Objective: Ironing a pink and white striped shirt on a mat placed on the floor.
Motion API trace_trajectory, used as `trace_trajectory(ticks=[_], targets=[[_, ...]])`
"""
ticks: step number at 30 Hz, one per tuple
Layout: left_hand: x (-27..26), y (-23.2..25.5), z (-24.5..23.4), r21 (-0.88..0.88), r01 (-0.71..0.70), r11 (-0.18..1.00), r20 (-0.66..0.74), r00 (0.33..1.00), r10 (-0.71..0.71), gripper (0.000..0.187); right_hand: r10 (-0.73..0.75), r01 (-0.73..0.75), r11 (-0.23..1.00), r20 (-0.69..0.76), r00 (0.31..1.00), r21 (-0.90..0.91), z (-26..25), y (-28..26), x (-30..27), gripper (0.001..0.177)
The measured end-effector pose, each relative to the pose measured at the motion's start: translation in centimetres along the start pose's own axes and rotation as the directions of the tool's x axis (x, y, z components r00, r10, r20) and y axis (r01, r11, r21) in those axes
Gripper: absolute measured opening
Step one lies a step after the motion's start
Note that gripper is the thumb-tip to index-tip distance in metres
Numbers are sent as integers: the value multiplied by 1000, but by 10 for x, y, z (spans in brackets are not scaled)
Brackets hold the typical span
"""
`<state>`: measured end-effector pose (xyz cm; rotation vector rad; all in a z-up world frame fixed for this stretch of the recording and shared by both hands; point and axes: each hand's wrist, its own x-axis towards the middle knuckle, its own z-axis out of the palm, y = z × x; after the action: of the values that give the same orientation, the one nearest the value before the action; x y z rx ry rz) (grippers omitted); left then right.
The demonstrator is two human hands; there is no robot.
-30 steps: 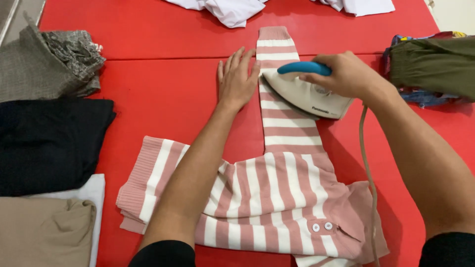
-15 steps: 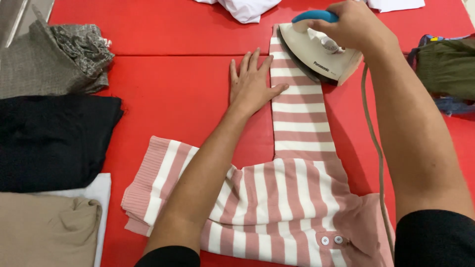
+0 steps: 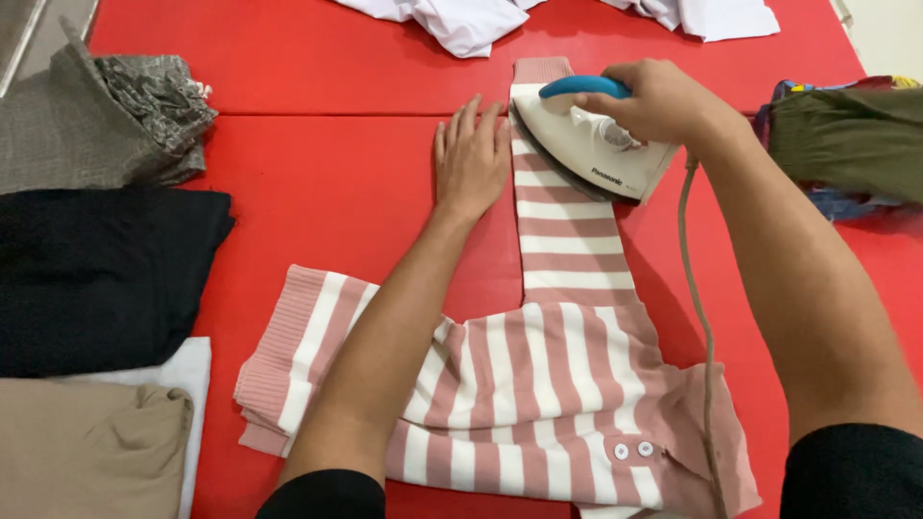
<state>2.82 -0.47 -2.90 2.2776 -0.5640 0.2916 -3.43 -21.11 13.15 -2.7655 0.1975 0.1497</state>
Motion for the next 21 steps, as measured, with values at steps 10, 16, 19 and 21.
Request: trace_trajectory(ticks=[10,16,19,21], targets=[[-3,10,-18,-105,-18,994,40,999,23,41,-185,187,982,118,976,-2,7,-17,-89,46],[-6,20,-33,73,-30,997,275,961,9,47,-166,181,982,229,959,-47,9,-26,-129,50],[-6,20,-32,91,-46,995,295,955,17,53,-294,300,954,209,933,2,11,-26,-142,49],[-5,20,-32,112,-43,993,308,951,7,53,-253,269,962,234,939,-39,9,-34,-147,50]])
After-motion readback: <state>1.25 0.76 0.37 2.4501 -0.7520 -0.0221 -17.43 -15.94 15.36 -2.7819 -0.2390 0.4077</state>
